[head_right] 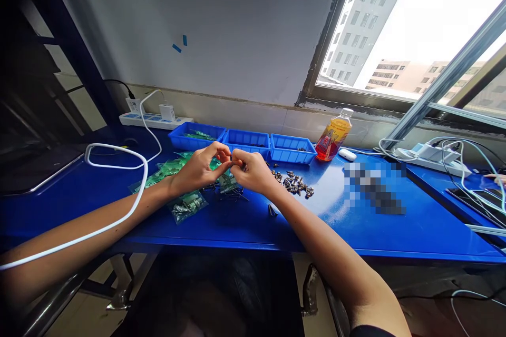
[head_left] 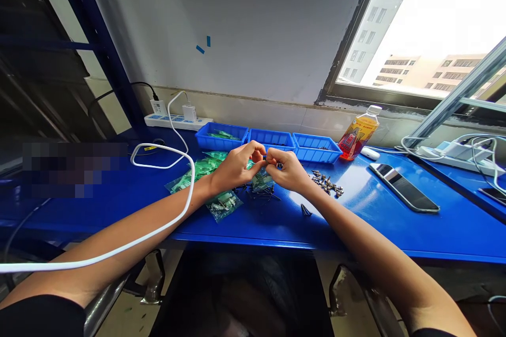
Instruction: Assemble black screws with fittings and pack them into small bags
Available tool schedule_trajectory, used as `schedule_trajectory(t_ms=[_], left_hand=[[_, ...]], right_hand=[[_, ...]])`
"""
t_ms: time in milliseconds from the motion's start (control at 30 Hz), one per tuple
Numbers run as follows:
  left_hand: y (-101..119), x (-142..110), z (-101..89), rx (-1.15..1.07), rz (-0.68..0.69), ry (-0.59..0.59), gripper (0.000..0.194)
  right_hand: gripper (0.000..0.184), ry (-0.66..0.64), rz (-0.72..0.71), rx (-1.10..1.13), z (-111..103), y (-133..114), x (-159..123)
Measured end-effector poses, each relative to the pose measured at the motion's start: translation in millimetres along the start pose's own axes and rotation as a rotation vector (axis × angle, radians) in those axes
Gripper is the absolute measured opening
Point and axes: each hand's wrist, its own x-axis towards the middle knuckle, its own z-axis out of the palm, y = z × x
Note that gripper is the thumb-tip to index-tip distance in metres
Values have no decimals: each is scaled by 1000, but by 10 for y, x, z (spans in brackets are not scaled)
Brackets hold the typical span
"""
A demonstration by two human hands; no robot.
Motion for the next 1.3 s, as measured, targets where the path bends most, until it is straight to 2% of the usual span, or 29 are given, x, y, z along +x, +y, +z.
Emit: schedule_trajectory(t_ms=[267, 367, 500, 667, 833, 1067, 1300], left_hand=[[-8, 15, -32, 22, -11, 4, 13], [-5, 25, -36, 42, 20, 5, 4], [-7, 29, -43, 36, 4, 16, 6], [-11, 28, -48, 23, 0, 11, 11], [0, 32, -49, 36, -33, 15, 10], [11, 34, -45, 36, -16, 42, 9], [4, 31, -41, 28, -59, 34, 9]], right_hand=[[19, 84, -23, -42, 15, -13, 7], [16, 91, 18, -38, 21, 2, 3], [16, 70, 62, -16, 32, 34, -4], [9, 160, 12, -96, 26, 37, 11], [9, 220, 13, -167, 28, 21, 20], [5, 245, 39, -140, 45, 11, 19], [6, 232, 47, -113, 23, 11, 30]])
